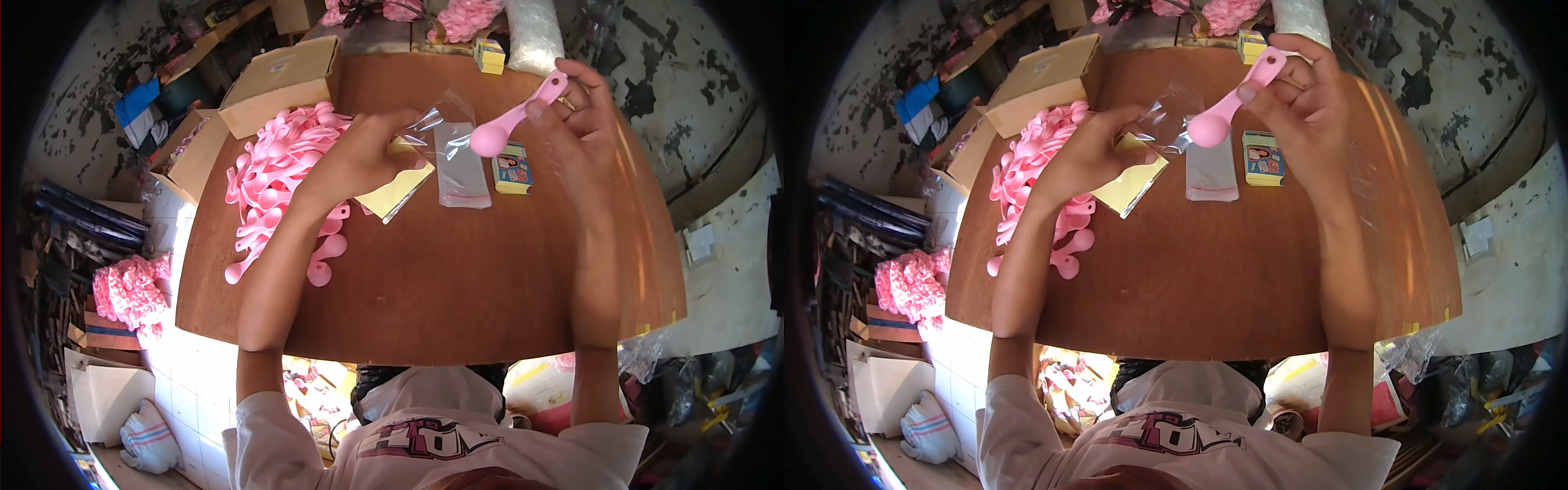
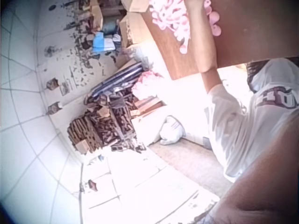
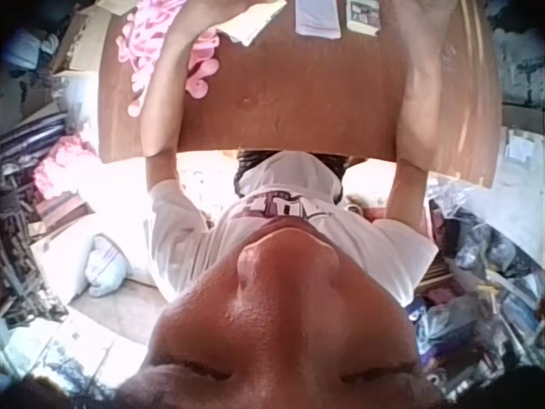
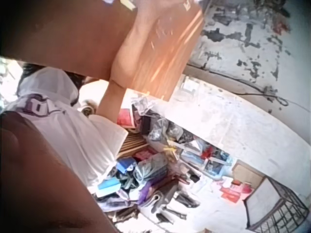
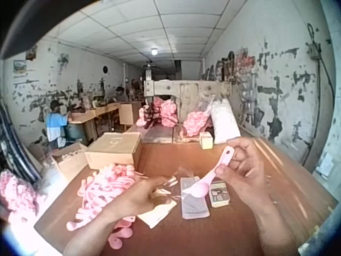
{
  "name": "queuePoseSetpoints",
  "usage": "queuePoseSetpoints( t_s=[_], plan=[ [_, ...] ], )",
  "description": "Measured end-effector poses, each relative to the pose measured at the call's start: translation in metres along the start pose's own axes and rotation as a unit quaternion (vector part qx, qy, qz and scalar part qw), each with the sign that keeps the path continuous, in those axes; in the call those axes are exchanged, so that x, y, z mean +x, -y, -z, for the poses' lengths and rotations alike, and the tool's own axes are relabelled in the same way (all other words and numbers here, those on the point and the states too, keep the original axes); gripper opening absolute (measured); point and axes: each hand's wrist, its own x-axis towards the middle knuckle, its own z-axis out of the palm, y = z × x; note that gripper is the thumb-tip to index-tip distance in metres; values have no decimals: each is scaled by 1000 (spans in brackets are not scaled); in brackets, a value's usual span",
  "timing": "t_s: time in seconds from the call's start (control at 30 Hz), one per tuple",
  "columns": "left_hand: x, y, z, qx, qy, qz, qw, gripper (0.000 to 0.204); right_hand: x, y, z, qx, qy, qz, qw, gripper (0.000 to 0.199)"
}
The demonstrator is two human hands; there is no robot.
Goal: The person takes a pink spoon and a card, places them together into a small plastic bag, and repeats the packaging process.
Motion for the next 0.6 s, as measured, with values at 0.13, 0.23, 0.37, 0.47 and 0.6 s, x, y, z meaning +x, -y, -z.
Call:
queuePoseSetpoints(
  t_s=[0.13, 0.23, 0.37, 0.47, 0.6],
  plan=[
    [1, 0, -2, -86, 44, -51, 994, 48, 4, 0, 4, -38, -95, 59, 993, 47],
    [-1, -2, -4, -122, 75, -57, 988, 52, 5, -5, -1, -51, -100, 54, 992, 45],
    [-5, -8, -5, -163, 103, -50, 980, 56, 2, -11, -3, -43, -69, 46, 996, 42],
    [-4, -5, -9, -188, 90, -75, 975, 58, -1, -13, -10, -12, -53, 32, 998, 41],
    [-1, 1, -17, -192, 67, -103, 974, 58, -5, -25, -15, -5, -35, -3, 999, 40]
  ],
)
